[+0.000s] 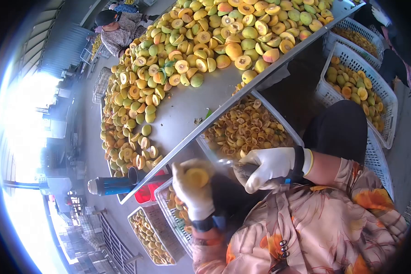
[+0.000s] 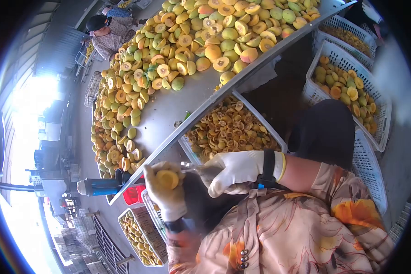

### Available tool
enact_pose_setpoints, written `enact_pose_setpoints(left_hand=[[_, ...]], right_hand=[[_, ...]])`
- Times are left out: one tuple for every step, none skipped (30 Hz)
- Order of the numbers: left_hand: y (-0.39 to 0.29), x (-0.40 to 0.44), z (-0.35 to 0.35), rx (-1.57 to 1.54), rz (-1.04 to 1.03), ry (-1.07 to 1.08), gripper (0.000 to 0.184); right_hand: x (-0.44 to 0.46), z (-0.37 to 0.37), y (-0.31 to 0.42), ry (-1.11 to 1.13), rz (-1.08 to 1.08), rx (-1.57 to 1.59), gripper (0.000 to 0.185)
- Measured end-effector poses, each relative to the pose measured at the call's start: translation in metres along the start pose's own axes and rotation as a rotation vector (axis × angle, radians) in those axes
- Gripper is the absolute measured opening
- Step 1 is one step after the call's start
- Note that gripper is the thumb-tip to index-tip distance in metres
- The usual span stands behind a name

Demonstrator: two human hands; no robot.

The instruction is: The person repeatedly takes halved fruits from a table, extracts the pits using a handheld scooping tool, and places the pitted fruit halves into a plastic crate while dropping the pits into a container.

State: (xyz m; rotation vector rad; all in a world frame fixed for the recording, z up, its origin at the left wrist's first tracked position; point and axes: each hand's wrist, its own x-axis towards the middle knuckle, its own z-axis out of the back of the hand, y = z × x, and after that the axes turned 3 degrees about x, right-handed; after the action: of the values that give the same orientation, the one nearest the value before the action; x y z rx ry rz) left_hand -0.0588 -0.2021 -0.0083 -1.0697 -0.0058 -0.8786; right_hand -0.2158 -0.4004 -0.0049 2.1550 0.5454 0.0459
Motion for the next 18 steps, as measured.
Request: enact_pose_setpoints(left_hand=[[0.015, -0.007, 0.028, 0.312, -0.207, -0.073, 0.027], [0.027, -0.014, 0.056, 0.393, -0.206, -0.139, 0.027], [0.029, -0.017, 0.08, 0.186, 0.183, -0.166, 0.025], [0.03, -0.019, 0.103, -0.032, 0.559, -0.263, 0.038], [0.052, -0.028, 0.13, 0.336, 0.632, -0.095, 0.035], [0.053, -0.031, 0.144, 0.877, 0.664, 0.079, 0.031], [0.042, -0.034, 0.143, 1.157, 0.432, 0.078, 0.03], [0.052, -0.028, 0.144, 1.128, 0.365, 0.038, 0.029], [0.061, -0.018, 0.143, 1.098, 0.296, 0.0, 0.028], [0.057, 0.0, 0.13, 0.914, 0.251, -0.003, 0.029], [0.048, 0.027, 0.108, 0.73, 0.205, -0.005, 0.03], [0.026, 0.059, 0.079, 0.646, 0.257, 0.074, 0.033], [0.041, 0.083, 0.057, 0.602, 0.175, 0.111, 0.039], [0.027, 0.108, 0.022, 0.563, 0.178, 0.148, 0.043], [0.005, 0.134, -0.016, 0.47, 0.151, 0.212, 0.045], [0.002, 0.158, -0.05, 0.412, 0.096, 0.292, 0.046], [0.006, 0.179, -0.084, 0.379, 0.063, 0.332, 0.046], [0.003, 0.198, -0.115, 0.433, -0.023, 0.383, 0.046]], right_hand=[[0.003, 0.007, -0.005, -0.15, 0.049, -0.241, 0.021], [0.006, 0.012, -0.014, -0.303, 0.099, -0.484, 0.028], [0.009, 0.017, -0.021, -0.457, 0.152, -0.732, 0.035], [0.008, 0.024, -0.028, -0.501, 0.135, -0.772, 0.043], [0.009, 0.029, -0.032, -0.503, 0.065, -0.743, 0.042], [0.007, 0.029, -0.035, -0.523, 0.108, -0.782, 0.042], [0.006, 0.027, -0.037, -0.537, 0.149, -0.818, 0.041], [0.005, 0.026, -0.035, -0.509, 0.147, -0.805, 0.04], [0.004, 0.024, -0.037, -0.548, 0.185, -0.855, 0.036], [0.002, 0.023, -0.035, -0.54, 0.149, -0.899, 0.034], [0.001, 0.024, -0.033, -0.53, 0.111, -0.945, 0.032], [0.0, 0.028, -0.037, -0.508, 0.147, -1.008, 0.025], [-0.001, 0.032, -0.044, -0.493, 0.123, -1.069, 0.022], [-0.004, 0.034, -0.047, -0.462, 0.05, -1.087, 0.022], [-0.007, 0.037, -0.048, -0.433, -0.024, -1.1, 0.023], [-0.01, 0.038, -0.049, -0.415, -0.06, -1.076, 0.027], [-0.009, 0.042, -0.056, -0.409, -0.076, -1.057, 0.028], [-0.004, 0.046, -0.066, -0.402, -0.094, -1.04, 0.028]])
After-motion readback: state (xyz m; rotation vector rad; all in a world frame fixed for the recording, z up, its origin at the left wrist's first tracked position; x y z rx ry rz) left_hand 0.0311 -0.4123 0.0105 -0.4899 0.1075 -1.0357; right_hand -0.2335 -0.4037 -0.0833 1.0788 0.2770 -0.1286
